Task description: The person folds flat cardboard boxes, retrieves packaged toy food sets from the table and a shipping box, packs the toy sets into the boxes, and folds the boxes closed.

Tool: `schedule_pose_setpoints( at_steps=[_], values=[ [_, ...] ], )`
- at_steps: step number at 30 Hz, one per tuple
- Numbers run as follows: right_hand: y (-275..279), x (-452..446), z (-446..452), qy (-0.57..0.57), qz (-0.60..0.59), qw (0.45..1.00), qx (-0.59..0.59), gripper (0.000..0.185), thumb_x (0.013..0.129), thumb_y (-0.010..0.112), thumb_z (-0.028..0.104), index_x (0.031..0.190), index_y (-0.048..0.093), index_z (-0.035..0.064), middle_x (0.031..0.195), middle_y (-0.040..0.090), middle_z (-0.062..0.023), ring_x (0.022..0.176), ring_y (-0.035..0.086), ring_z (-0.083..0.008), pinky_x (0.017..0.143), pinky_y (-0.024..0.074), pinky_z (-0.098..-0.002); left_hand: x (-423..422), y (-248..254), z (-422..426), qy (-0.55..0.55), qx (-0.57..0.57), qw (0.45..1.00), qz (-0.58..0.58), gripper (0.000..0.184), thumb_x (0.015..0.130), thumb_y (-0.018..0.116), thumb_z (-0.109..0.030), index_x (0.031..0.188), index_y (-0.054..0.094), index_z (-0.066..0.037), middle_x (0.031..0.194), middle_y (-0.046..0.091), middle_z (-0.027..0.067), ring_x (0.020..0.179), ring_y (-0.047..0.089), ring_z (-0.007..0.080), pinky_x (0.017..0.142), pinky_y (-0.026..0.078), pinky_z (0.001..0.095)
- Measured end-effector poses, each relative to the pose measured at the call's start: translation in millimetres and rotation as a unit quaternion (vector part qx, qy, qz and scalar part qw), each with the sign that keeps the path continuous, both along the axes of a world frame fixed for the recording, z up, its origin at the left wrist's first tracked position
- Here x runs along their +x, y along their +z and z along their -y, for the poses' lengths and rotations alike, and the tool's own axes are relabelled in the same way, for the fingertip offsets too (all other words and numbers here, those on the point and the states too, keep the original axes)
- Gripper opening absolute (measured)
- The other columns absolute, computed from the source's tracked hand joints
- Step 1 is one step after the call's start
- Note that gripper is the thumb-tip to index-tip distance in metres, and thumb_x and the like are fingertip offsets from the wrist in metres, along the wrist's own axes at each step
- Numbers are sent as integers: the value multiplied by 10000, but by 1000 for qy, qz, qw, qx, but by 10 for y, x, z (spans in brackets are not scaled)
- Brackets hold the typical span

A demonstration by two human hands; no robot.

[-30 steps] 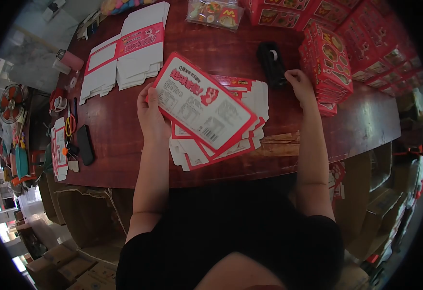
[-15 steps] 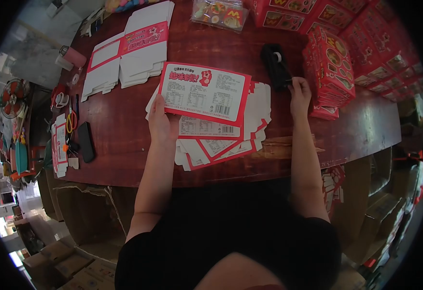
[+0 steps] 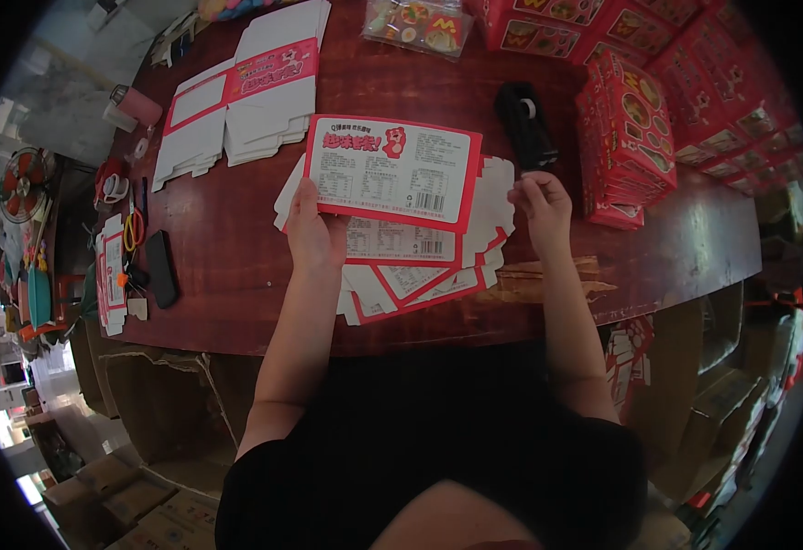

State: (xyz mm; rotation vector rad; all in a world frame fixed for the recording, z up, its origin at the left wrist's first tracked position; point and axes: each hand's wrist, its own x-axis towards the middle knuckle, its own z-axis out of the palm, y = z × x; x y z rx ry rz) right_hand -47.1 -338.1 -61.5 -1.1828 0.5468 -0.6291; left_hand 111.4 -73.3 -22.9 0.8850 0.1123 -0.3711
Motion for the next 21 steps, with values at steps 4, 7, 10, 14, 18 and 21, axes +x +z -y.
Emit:
schedule_pose_setpoints(
  at_steps=[4,7,10,14,18,21],
  values=[
    [660,-11,-295,153,1,982,-109,404,867,528,-15,1250,401,7,767,600,-64,693,605,-128,672,494,-245,-22,14,22,-3,15,1000,21,358,951,464,-292,1178,479,-16,1134,567,91,1008,566,204,860,479,387],
    [766,43,-303,196,15,965,-171,599,856,518,-42,1378,232,25,739,575,-51,680,573,-113,681,473,-242,-51,57,62,-6,2,1000,25,331,955,460,-277,1149,472,-9,1105,571,97,989,573,200,854,487,373],
    [780,101,-321,191,14,963,-190,640,841,538,-35,1393,220,27,706,547,-35,671,543,-106,701,454,-236,-89,85,90,3,4,1000,24,329,958,452,-276,1145,473,-7,1107,569,96,990,573,196,858,489,364],
    [719,149,-389,129,-52,928,-346,642,814,606,17,1367,280,16,681,549,-34,635,533,-95,647,441,-225,-82,52,90,-2,-3,1000,29,322,960,447,-271,1140,479,-6,1090,576,94,986,577,194,856,490,354],
    [614,195,-458,74,-91,937,-329,625,791,654,61,1327,335,20,679,564,-40,577,516,-86,565,428,-228,-77,62,95,-5,-7,999,51,325,962,440,-270,1139,478,0,1079,583,93,981,581,193,855,491,347],
    [542,224,-445,85,-97,979,-158,584,792,667,91,1294,372,44,692,569,-24,529,482,-79,511,397,-226,-57,29,83,-22,-20,998,53,343,959,445,-290,1144,478,-3,1094,581,93,986,580,190,852,490,340]
  ],
)
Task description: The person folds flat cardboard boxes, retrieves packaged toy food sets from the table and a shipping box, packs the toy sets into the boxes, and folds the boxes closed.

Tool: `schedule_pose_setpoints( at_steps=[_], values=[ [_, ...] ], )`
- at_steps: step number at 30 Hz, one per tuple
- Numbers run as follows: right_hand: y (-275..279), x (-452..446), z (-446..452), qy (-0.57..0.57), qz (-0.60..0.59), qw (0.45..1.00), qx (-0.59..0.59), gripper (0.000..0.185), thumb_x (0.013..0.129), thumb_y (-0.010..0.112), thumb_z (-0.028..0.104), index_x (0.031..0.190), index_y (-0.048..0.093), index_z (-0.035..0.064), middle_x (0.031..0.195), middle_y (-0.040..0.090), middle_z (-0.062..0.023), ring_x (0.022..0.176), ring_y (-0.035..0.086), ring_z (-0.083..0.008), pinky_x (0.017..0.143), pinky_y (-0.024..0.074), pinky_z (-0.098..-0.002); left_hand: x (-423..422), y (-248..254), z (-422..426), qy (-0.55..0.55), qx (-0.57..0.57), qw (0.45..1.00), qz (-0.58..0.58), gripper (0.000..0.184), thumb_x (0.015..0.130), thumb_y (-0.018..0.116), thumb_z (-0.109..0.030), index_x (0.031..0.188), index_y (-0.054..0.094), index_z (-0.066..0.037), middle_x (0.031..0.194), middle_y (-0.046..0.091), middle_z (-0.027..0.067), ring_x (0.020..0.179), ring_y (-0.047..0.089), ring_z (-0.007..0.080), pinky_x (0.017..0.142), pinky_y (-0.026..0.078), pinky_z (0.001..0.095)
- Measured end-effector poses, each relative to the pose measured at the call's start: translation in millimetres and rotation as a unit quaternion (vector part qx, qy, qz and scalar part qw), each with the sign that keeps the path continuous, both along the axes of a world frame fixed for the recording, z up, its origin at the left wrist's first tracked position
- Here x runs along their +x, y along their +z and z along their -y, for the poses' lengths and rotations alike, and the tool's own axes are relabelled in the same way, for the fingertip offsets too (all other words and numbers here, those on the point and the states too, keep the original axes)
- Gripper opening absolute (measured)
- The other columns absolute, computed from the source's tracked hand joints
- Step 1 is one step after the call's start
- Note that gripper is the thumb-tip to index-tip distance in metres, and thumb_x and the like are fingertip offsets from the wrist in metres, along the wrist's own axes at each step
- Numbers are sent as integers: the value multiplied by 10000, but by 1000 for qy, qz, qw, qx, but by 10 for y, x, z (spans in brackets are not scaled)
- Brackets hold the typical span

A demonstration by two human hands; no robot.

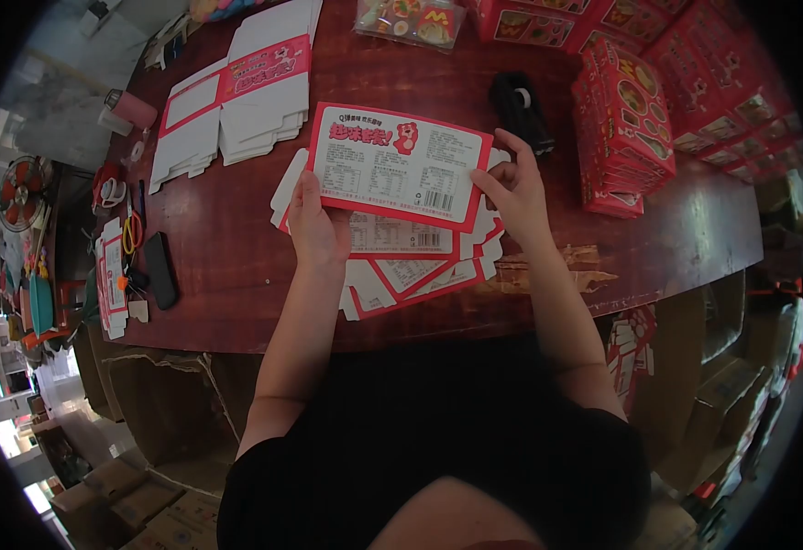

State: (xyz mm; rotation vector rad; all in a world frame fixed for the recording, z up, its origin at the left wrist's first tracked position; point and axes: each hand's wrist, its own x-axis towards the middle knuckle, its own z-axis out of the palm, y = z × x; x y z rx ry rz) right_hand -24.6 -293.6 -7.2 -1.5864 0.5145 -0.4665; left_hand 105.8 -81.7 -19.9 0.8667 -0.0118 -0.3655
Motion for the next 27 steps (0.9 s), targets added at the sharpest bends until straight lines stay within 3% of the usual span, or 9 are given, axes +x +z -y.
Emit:
schedule_pose_setpoints(
  at_steps=[5,8,11,15,16,18,21,22,27],
  values=[
    [-190,4,-3,59,102,918,379,493,831,668,204,1237,417,82,739,562,24,491,411,-54,472,327,-180,-61,44,42,-24,-4,997,-69,383,951,454,-321,1174,470,-10,1123,574,93,1000,576,188,861,484,331],
    [-492,-54,88,208,244,825,465,421,879,611,242,1225,424,92,781,561,26,529,426,-49,491,345,-175,-105,48,53,-54,-7,996,-67,401,941,474,-330,1191,462,-16,1147,561,93,1023,563,185,876,473,332],
    [-649,-65,236,211,268,825,450,403,915,555,254,1254,402,97,892,555,-2,619,470,-64,559,411,-209,-91,51,-10,-94,-35,995,-5,372,927,517,-269,1191,462,-14,1158,554,93,1033,556,190,880,467,340],
    [-140,-118,48,-61,151,965,206,544,936,468,389,1350,294,80,1129,514,-72,860,548,-131,741,477,-310,-273,170,40,10,3,980,200,301,878,565,-84,1160,493,-10,1128,574,86,999,575,210,880,471,368],
    [49,-172,-13,-9,180,943,279,605,923,461,442,1373,267,88,1157,509,-91,915,559,-171,779,475,-335,-248,69,-48,28,158,926,340,310,777,590,54,1079,556,-6,1062,605,95,1008,583,244,921,454,392],
    [322,-274,-68,130,246,866,415,727,879,522,454,1419,203,88,1252,482,-130,1092,533,-246,904,442,-382,-351,395,94,-2,183,766,616,270,770,671,-44,1025,588,-18,970,629,119,1024,585,276,990,407,398],
    [630,-369,-27,143,169,939,265,704,847,603,186,1420,203,97,1263,468,-144,1100,517,-216,901,439,-360,-536,433,189,-61,244,618,745,249,669,759,-81,896,660,-103,946,641,74,1056,566,317,1041,325,487],
    [685,-358,-17,102,149,951,253,734,775,615,28,1406,240,55,1239,497,-148,1121,503,-197,935,417,-332,-520,419,222,-64,262,567,779,395,647,787,-138,1010,632,-147,1129,579,77,1180,467,317,1060,290,489],
    [881,-513,752,-140,208,968,21,574,784,592,-11,1324,402,23,1188,551,-101,1061,543,-179,888,450,-295,-385,306,202,-78,374,698,606,662,628,803,-139,1217,504,-148,1350,370,91,1325,253,323,1065,296,442]
  ],
)
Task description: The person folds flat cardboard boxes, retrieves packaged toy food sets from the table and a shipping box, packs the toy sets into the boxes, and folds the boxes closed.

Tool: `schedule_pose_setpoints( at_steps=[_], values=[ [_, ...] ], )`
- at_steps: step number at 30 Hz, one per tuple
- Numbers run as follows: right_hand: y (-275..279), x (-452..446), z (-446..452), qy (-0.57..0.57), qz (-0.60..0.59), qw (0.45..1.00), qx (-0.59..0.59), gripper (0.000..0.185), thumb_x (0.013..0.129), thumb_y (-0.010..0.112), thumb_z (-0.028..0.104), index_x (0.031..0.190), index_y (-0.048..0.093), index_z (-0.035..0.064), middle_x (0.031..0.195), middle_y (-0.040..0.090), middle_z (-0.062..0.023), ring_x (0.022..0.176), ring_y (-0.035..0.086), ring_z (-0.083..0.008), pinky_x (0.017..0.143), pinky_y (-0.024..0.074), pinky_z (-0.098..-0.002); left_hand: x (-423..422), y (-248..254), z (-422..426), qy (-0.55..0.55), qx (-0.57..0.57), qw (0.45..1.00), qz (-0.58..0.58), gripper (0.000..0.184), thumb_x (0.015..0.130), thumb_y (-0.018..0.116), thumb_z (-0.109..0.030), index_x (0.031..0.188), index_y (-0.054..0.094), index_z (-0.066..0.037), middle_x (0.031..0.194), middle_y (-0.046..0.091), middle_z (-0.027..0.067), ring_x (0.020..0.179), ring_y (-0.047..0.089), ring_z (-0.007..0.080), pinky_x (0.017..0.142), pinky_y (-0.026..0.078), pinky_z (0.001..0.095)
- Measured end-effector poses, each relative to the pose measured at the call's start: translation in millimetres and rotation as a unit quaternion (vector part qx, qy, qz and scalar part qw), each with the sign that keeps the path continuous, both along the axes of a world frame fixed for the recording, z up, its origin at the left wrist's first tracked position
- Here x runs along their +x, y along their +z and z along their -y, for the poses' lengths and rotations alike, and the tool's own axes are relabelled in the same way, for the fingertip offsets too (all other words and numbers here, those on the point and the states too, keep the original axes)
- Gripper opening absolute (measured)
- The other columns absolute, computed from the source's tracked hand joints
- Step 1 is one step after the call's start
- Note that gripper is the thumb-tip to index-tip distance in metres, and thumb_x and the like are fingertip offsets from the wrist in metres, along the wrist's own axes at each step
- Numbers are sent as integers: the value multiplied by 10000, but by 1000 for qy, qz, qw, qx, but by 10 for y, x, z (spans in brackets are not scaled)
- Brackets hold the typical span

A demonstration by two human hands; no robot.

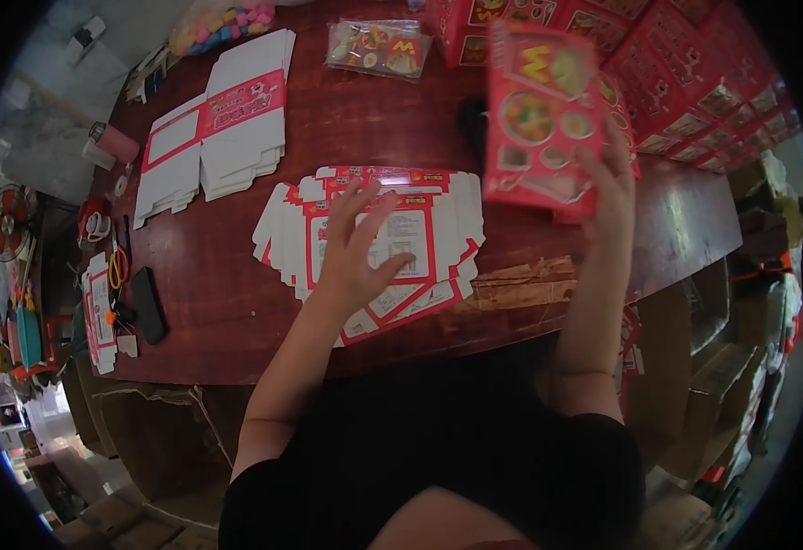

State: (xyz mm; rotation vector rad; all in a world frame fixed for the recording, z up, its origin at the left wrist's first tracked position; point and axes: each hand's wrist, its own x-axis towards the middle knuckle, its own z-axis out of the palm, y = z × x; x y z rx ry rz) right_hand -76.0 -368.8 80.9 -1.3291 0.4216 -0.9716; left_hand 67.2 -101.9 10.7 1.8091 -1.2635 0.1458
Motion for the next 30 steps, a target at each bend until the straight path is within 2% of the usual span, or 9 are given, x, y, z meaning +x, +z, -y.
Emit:
schedule_pose_setpoints(
  at_steps=[2,5,9,12,14,18,20,26,30],
  values=[
    [165,-84,431,-70,19,997,-20,544,800,589,9,1317,419,29,1178,558,-117,1036,558,-185,860,471,-300,169,-122,-85,66,74,995,-26,599,663,782,-110,1197,511,-108,1328,394,101,1318,273,327,1051,328,435],
    [370,-238,956,-32,-50,996,59,498,852,582,109,1318,420,36,1158,562,-136,993,579,-200,845,481,-312,376,-384,-237,96,132,984,-67,572,665,780,-132,1181,533,-112,1300,427,123,1301,293,368,1025,350,456],
    [279,-211,1370,-187,-288,916,-206,444,864,593,185,1265,481,29,1123,576,-106,975,569,-187,821,467,-301,469,-557,-333,104,157,978,-94,554,667,782,-152,1165,547,-95,1307,431,141,1314,271,377,1033,324,488],
    [225,-193,1199,-292,-256,850,-356,371,854,613,194,1194,553,58,1097,584,-84,986,554,-180,815,452,-298,465,-547,-341,113,210,967,-87,606,673,780,-198,1211,519,-100,1345,395,154,1338,224,375,1064,234,534],
    [126,16,541,-230,-147,907,-320,322,839,629,179,1145,593,84,1084,586,-73,1005,544,-184,819,444,-300,457,-605,-316,126,240,961,-63,657,691,763,-250,1264,475,-109,1380,356,164,1350,195,373,1071,173,558],
    [-415,543,-233,17,-162,878,-450,348,797,657,137,1131,579,78,1097,567,-106,1009,538,-245,819,440,-318,435,-740,-247,140,280,950,1,739,735,708,-367,1354,379,-133,1424,294,177,1362,173,361,1075,121,573],
    [-596,890,-344,93,-190,903,-374,373,797,657,152,1147,561,66,1131,546,-137,1037,525,-288,843,440,-352,419,-789,-256,144,297,943,38,730,778,639,-434,1378,347,-139,1441,269,170,1363,176,351,1075,113,570],
    [-932,2491,315,-6,-204,854,-478,435,817,623,296,1143,545,19,1185,527,-186,1087,501,-351,892,424,-423,426,-745,-258,143,292,945,22,735,771,639,-419,1381,342,-135,1444,263,158,1356,199,342,1077,108,561],
    [-938,3600,901,-30,-249,818,-518,460,854,545,347,1155,542,0,1108,575,-213,1088,510,-360,932,399,-429,453,-701,-282,132,284,949,-21,730,765,647,-426,1370,361,-133,1440,268,161,1351,207,347,1065,118,577]
  ],
)
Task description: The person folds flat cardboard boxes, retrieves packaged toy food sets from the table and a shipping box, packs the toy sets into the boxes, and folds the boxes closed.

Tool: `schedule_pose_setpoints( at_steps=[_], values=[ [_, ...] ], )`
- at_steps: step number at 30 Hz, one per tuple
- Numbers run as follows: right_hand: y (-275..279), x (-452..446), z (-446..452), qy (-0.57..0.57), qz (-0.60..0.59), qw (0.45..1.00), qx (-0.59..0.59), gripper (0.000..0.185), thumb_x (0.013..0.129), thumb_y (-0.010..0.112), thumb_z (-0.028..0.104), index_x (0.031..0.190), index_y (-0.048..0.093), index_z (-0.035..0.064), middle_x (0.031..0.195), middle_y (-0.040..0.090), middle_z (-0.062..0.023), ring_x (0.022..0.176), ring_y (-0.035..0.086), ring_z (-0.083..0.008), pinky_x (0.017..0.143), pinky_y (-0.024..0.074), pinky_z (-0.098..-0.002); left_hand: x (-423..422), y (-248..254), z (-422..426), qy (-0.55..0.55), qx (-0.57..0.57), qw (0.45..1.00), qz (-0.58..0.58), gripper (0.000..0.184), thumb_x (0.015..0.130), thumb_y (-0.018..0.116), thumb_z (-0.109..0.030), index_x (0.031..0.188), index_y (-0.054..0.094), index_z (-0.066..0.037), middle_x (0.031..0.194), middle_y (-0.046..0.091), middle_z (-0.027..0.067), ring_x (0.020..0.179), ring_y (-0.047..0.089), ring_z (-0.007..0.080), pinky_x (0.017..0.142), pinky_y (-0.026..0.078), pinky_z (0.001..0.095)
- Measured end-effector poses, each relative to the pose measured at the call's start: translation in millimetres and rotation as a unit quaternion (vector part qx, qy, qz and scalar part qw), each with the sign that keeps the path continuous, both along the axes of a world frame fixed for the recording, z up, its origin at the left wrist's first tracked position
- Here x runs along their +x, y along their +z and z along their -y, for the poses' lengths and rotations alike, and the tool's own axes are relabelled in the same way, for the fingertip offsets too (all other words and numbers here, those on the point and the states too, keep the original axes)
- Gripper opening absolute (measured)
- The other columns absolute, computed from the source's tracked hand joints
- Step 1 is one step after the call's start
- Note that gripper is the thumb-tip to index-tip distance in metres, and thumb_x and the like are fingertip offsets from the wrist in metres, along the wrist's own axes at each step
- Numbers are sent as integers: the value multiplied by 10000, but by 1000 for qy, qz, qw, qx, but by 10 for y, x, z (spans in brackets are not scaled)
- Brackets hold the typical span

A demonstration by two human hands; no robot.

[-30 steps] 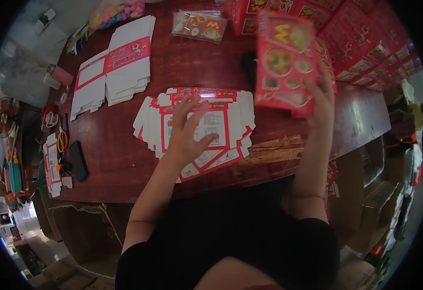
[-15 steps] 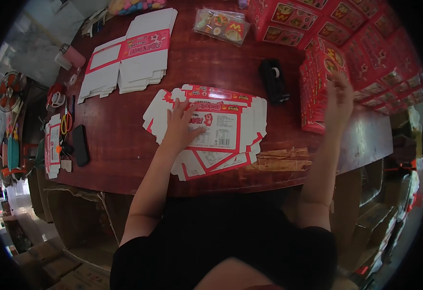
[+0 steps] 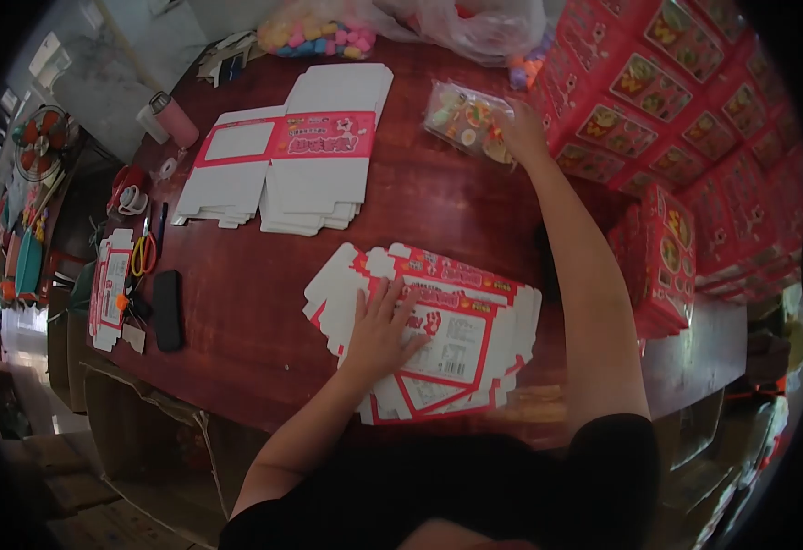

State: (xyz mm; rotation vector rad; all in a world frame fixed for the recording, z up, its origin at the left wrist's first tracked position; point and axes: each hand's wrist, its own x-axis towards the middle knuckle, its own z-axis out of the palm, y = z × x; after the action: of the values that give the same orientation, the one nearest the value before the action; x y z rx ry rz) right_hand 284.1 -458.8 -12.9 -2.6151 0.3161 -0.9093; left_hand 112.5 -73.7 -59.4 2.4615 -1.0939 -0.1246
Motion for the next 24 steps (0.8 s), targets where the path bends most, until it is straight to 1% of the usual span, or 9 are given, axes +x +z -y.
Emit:
schedule_pose_setpoints(
  at_steps=[3,6,9,12,13,16,20,21,24],
  values=[
    [-44,653,382,-19,-61,998,-28,510,865,505,389,1176,532,-15,1153,558,-220,1105,501,-363,953,387,-412,34,44,6,-4,5,1000,-24,724,771,634,-454,1363,371,-130,1441,266,158,1353,196,355,1054,111,601],
    [-336,1123,721,-35,-151,987,37,609,869,432,505,1246,498,31,1260,503,-198,1181,447,-377,1007,321,-480,72,72,9,-13,15,999,-33,720,782,604,-497,1355,384,-121,1445,257,156,1356,184,361,1045,114,614],
    [-204,969,331,-125,-286,950,33,686,849,357,613,1315,447,117,1359,427,-145,1260,369,-374,1033,211,-590,98,104,23,-16,21,999,-41,709,796,588,-487,1361,374,-115,1441,260,160,1356,195,340,1034,134,615],
    [-517,1218,726,5,-372,923,95,721,824,312,675,1352,402,194,1418,361,-95,1313,299,-350,1023,142,-657,105,81,36,-8,25,999,-47,701,780,608,-482,1342,401,-117,1419,297,146,1343,222,334,1028,140,614],
    [-419,1154,617,1,-396,914,90,732,817,325,679,1363,383,195,1443,318,-87,1318,293,-337,1038,162,-633,102,84,46,-8,25,998,-49,703,771,619,-478,1336,407,-117,1411,310,143,1338,234,333,1027,144,612],
    [-193,786,187,-11,-407,912,51,744,813,328,684,1368,377,191,1447,310,-87,1318,292,-337,1038,178,-624,130,121,70,0,40,998,-47,747,717,664,-503,1317,431,-124,1381,344,140,1305,282,332,1026,156,600],
    [-41,221,-413,-7,-394,917,59,721,831,324,664,1367,380,184,1435,324,-91,1335,245,-332,1036,186,-623,250,279,159,0,21,1000,-14,879,523,792,-466,1264,470,-119,1171,457,92,1160,400,283,977,241,555],
    [9,90,-556,1,-400,914,72,698,851,308,641,1374,370,183,1435,319,-96,1339,237,-316,1032,180,-632,295,297,183,-10,29,999,-21,878,507,800,-463,1247,480,-116,1150,461,95,1139,410,279,974,247,549],
    [-47,-310,-755,55,-294,949,102,585,889,370,534,1334,426,157,1416,343,-107,1317,286,-301,1044,230,-554,383,391,281,-25,61,997,-46,785,482,827,-419,1123,523,-82,1101,481,108,1106,428,281,955,294,489]
  ],
)
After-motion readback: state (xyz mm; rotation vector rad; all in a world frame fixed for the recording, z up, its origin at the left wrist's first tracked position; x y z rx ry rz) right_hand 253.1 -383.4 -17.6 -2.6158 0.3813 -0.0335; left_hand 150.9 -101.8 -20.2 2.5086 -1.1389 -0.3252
